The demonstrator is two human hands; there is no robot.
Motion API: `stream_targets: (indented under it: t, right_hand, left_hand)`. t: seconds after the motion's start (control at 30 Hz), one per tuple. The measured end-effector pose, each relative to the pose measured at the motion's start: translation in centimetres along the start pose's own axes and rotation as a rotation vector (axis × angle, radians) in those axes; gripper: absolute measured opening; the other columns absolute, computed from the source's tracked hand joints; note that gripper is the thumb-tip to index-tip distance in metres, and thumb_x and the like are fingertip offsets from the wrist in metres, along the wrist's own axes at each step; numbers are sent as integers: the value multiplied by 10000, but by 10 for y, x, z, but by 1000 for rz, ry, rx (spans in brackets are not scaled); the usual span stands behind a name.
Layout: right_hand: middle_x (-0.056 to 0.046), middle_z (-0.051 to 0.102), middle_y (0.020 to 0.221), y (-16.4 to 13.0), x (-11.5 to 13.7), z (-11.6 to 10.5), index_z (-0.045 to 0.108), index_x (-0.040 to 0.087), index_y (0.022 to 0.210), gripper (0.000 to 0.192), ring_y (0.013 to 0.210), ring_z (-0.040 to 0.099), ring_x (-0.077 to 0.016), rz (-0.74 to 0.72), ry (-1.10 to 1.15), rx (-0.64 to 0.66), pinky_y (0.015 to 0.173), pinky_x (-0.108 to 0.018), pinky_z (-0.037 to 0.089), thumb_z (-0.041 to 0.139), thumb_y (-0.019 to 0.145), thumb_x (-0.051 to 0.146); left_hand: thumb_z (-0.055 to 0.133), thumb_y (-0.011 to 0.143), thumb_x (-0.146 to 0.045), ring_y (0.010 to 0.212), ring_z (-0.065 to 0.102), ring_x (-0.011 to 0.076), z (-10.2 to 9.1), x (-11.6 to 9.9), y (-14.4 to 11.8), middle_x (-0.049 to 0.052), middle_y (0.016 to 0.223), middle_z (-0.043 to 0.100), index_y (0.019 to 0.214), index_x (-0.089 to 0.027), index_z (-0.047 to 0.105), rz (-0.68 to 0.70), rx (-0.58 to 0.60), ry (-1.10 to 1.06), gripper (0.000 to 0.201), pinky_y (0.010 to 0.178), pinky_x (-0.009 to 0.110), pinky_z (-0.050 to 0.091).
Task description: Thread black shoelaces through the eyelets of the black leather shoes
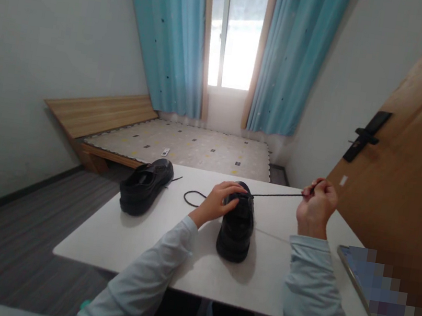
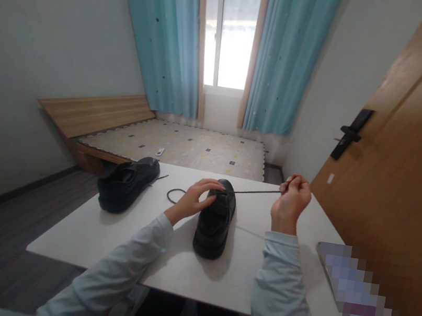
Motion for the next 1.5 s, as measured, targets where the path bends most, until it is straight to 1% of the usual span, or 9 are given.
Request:
stream_targets:
  t: [0.17,0.4,0.53,0.67,0.8,0.93,1.13,1.33,1.5]
  right_hand:
    - [84,452,629,7,2,-10,470,194,700,189,391,389,-17,3,22,-14,403,-172,340,589,815,286]
    - [77,474,594,5,-1,-4,535,182,701,167,392,376,-25,17,-17,34,393,-171,310,638,766,296]
    - [49,536,573,-3,-13,11,607,157,683,225,422,384,-35,18,-279,175,380,-160,274,703,685,361]
    - [19,584,548,-20,-29,31,632,143,676,312,449,458,-70,54,-527,432,387,-176,327,761,582,411]
    - [20,575,524,-43,-41,50,606,145,591,363,401,463,-76,97,-632,683,375,-203,361,773,544,464]
    - [8,579,521,-58,-47,60,603,145,592,359,411,506,-95,151,-659,836,405,-230,423,782,537,451]
    - [4,587,565,-65,-50,65,606,155,622,224,490,568,-121,157,-666,922,510,-266,482,695,645,359]
    - [7,595,587,-72,-53,67,600,158,663,190,499,583,-128,196,-671,986,512,-272,493,695,639,321]
    - [-2,610,644,-74,-51,69,605,159,694,185,507,616,-143,175,-721,985,517,-277,496,701,640,309]
  left_hand:
    - [506,837,-223,1248,443,227,14,-7,-1,28,1295,555,1211,-308,584,62,136,111,392,1078,413,304]
    - [584,801,-257,1139,516,218,12,2,1,37,1116,658,1057,-275,683,48,95,155,275,1031,400,342]
    - [594,795,-276,1072,543,224,14,5,2,52,1020,689,1009,-266,705,11,103,158,241,997,408,366]
    - [595,794,-265,1075,539,225,12,4,1,50,1003,692,988,-262,710,20,91,176,225,987,408,364]
    - [587,803,-255,1076,538,214,11,2,0,39,1001,693,989,-253,701,41,80,198,218,985,405,354]
    - [587,804,-255,1069,543,212,11,1,0,35,998,691,987,-253,696,57,72,222,213,967,414,365]
    - [587,802,-248,1055,550,210,12,0,0,30,990,694,976,-244,696,81,58,232,205,949,409,374]
    - [591,797,-245,1054,549,212,12,-1,0,33,996,692,976,-243,695,70,61,228,207,947,411,376]
    - [585,800,-250,1052,548,211,12,-1,1,35,990,692,984,-247,692,66,64,228,213,957,416,369]
Point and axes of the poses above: each hand's wrist, its own y-axis towards the middle knuckle, its own z-axis out of the palm, x = y × z, the point moved 7 cm from there along y, towards the middle knuckle
